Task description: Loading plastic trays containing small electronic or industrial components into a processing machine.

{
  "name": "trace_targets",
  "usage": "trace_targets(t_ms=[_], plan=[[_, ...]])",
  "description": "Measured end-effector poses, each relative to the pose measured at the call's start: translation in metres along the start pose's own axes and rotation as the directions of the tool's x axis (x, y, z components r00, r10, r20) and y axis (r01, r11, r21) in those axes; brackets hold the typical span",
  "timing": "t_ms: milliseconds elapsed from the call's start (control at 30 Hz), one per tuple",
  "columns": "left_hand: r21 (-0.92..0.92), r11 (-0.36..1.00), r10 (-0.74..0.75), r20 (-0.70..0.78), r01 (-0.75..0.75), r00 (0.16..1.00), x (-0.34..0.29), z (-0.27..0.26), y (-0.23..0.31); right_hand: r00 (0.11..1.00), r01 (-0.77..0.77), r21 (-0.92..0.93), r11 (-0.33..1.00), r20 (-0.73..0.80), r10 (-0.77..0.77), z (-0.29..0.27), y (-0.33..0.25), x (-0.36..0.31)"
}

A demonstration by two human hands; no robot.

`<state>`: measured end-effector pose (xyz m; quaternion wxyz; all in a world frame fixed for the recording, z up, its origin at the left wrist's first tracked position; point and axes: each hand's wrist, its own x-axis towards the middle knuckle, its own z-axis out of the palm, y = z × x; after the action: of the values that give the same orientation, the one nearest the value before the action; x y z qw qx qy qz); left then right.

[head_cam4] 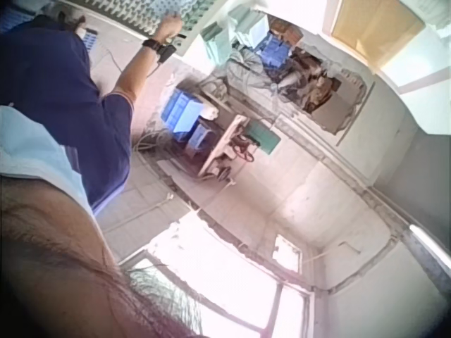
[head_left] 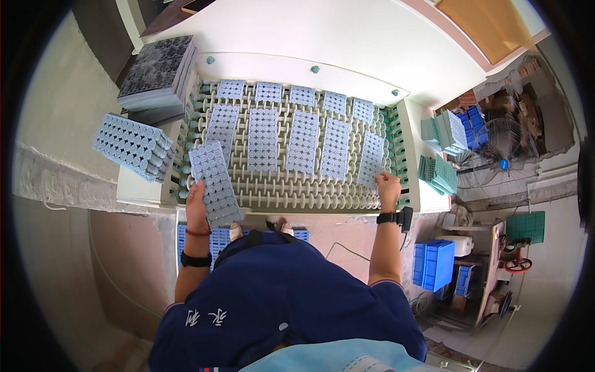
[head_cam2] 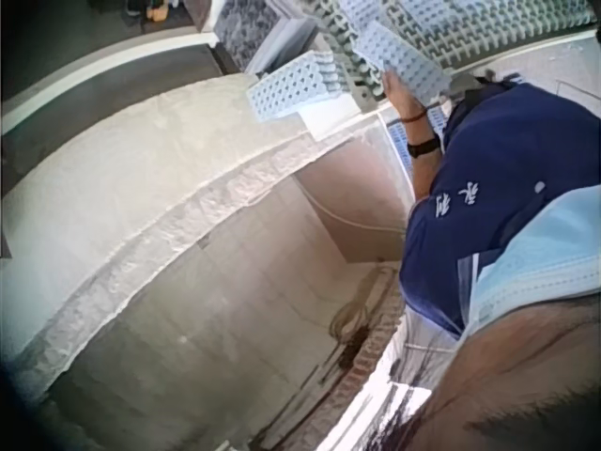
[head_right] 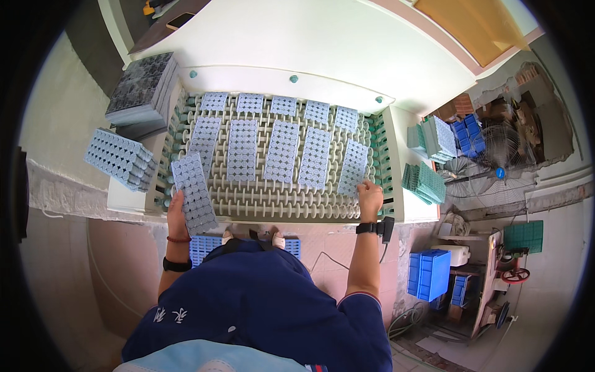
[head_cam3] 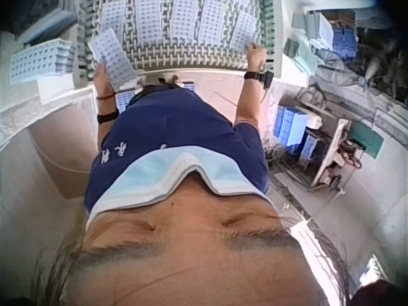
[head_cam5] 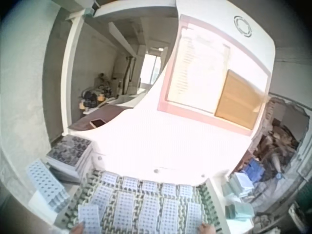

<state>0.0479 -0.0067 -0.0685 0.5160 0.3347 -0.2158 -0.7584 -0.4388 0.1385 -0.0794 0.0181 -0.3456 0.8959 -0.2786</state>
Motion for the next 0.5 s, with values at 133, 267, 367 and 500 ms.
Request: trace_targets(t_ms=[133, 267, 367, 500], plan=[[-0.017, 1.000, -0.020, -0.018, 0.020, 1.000, -0.003, -0.003, -0.001, 0.950, 0.231, -0.107, 0.967, -0.189, -0.248, 0.023, -0.044, -0.015], [-0.081, 0.991, -0.100, 0.042, 0.103, 0.994, -0.002, -0.008, -0.003, 0.858, 0.513, 0.087, 0.854, -0.047, -0.511, 0.050, -0.143, -0.044], [-0.066, 0.991, -0.112, 0.118, 0.120, 0.987, -0.009, -0.003, 0.003, 0.747, 0.661, 0.084, 0.746, 0.029, -0.665, 0.073, -0.177, -0.058], [-0.072, 0.992, -0.090, 0.178, 0.104, 0.980, -0.017, -0.011, 0.008, 0.698, 0.701, 0.034, 0.713, 0.176, -0.695, 0.087, -0.178, -0.060]])
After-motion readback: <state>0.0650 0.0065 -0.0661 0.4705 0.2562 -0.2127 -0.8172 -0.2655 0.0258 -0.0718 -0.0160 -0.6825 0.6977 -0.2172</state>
